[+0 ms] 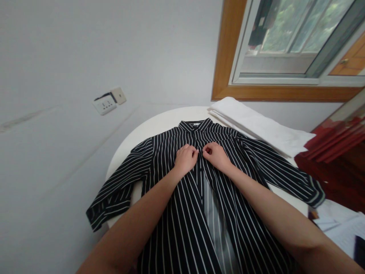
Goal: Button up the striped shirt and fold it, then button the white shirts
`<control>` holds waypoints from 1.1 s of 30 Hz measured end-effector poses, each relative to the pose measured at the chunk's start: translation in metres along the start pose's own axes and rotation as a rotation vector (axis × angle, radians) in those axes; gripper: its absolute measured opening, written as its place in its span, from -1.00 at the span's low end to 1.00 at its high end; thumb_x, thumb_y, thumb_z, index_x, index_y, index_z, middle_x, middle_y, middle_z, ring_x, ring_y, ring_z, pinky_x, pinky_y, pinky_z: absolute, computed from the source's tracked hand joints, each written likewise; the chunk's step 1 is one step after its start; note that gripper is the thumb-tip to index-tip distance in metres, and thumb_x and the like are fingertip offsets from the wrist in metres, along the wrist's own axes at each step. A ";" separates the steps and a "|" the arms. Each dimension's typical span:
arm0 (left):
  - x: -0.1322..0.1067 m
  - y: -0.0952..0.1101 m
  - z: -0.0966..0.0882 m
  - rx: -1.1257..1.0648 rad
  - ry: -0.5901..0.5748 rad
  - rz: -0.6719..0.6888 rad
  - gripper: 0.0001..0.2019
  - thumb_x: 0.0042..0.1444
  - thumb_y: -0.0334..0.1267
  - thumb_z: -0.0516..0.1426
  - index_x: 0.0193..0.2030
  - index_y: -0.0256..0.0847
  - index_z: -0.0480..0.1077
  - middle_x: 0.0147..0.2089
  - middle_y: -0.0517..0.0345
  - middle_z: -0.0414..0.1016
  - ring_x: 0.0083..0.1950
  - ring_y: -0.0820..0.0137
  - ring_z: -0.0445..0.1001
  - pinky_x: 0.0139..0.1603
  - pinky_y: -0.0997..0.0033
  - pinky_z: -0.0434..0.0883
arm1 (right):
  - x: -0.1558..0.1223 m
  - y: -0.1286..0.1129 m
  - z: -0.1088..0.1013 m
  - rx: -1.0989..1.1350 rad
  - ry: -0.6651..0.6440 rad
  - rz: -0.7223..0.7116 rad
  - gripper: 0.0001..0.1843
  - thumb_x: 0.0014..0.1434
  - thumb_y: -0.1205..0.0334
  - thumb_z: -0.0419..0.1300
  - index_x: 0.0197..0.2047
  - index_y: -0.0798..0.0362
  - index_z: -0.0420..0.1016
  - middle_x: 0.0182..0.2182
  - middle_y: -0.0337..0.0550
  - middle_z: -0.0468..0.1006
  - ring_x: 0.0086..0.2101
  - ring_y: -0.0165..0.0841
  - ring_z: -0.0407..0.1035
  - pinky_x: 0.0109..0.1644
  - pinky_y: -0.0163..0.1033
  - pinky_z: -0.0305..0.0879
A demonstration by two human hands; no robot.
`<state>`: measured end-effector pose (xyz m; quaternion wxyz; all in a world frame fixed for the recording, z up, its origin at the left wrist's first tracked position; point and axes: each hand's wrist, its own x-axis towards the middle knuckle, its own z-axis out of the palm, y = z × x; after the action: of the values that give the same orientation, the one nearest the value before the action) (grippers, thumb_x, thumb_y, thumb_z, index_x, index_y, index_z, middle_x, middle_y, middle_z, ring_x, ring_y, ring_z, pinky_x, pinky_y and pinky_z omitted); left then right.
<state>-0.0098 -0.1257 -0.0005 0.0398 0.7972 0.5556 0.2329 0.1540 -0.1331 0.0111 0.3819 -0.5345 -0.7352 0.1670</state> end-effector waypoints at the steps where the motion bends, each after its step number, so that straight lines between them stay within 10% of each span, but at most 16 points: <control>1: 0.000 0.000 0.000 0.000 0.001 0.000 -0.77 0.25 -0.20 -0.01 -0.33 -0.21 0.40 -0.27 0.08 0.40 -0.16 0.30 0.42 -0.09 0.29 0.33 | 0.000 0.000 0.002 0.013 0.000 0.001 -0.91 0.01 0.39 0.14 -0.43 0.09 0.47 -0.46 -0.20 0.44 -0.40 -0.39 0.31 -0.23 -0.29 0.23; 11: 0.000 0.000 0.000 0.009 -0.021 -0.005 -0.78 0.24 -0.23 -0.01 -0.31 -0.21 0.41 -0.25 0.06 0.41 -0.15 0.28 0.41 -0.07 0.25 0.33 | -0.002 0.004 0.009 -0.136 -0.016 0.063 -0.80 0.05 0.12 0.22 -0.33 0.09 0.44 -0.38 -0.14 0.44 -0.35 -0.36 0.31 -0.22 -0.25 0.23; 17: 0.000 0.000 0.001 0.001 -0.006 -0.004 -0.78 0.24 -0.20 -0.01 -0.32 -0.20 0.41 -0.27 0.06 0.40 -0.15 0.28 0.41 -0.08 0.26 0.33 | 0.001 0.005 0.008 -0.157 -0.036 0.076 -0.92 0.02 0.30 0.19 -0.43 0.09 0.50 -0.43 -0.12 0.47 -0.33 -0.34 0.35 -0.19 -0.25 0.24; 33: 0.005 -0.005 0.002 -0.079 -0.019 -0.014 -0.80 0.20 -0.24 0.03 -0.33 -0.19 0.45 -0.29 0.11 0.42 -0.20 0.33 0.42 -0.12 0.32 0.33 | 0.000 0.008 0.016 0.516 -0.111 0.191 -0.86 0.04 0.20 0.12 -0.38 0.09 0.43 -0.63 -0.36 0.33 -0.67 -0.54 0.17 -0.54 -0.39 0.17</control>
<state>-0.0116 -0.1189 -0.0023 0.0782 0.7933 0.5511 0.2467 0.1468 -0.1272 -0.0045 0.4469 -0.4766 -0.6345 0.4129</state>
